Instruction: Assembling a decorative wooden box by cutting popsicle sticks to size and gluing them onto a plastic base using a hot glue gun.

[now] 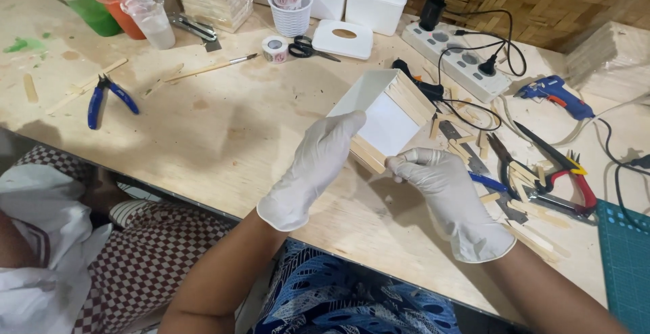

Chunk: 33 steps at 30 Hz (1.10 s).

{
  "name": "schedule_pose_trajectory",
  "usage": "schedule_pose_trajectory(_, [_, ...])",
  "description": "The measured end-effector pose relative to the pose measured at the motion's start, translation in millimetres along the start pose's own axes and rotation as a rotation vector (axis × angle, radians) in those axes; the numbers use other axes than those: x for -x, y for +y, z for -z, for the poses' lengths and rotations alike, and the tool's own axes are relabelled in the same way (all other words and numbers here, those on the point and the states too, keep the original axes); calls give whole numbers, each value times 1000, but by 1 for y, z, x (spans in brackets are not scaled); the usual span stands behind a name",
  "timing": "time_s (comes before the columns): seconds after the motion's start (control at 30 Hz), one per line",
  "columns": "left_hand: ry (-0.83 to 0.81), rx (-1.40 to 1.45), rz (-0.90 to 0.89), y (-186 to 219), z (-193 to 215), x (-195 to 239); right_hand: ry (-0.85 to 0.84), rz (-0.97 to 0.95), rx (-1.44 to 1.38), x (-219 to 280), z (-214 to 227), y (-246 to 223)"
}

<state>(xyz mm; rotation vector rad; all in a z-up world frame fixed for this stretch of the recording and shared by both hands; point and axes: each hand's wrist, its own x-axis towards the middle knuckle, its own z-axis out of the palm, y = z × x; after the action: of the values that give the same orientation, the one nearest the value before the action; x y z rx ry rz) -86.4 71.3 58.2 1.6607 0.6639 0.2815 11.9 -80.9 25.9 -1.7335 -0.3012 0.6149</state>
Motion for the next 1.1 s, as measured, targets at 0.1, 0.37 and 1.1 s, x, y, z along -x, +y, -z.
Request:
schedule_pose_trajectory(0.1, [-15, -98, 9, 35, 1, 21, -2, 1, 2, -1, 0, 1])
schedule_pose_trajectory(0.37, [-154, -83, -125, -13, 2, -10, 15, 32, 88, 1, -1, -2])
schedule_pose_trajectory(1.1, [-144, 105, -191, -28, 2, -7, -100, 67, -198, -6, -6, 18])
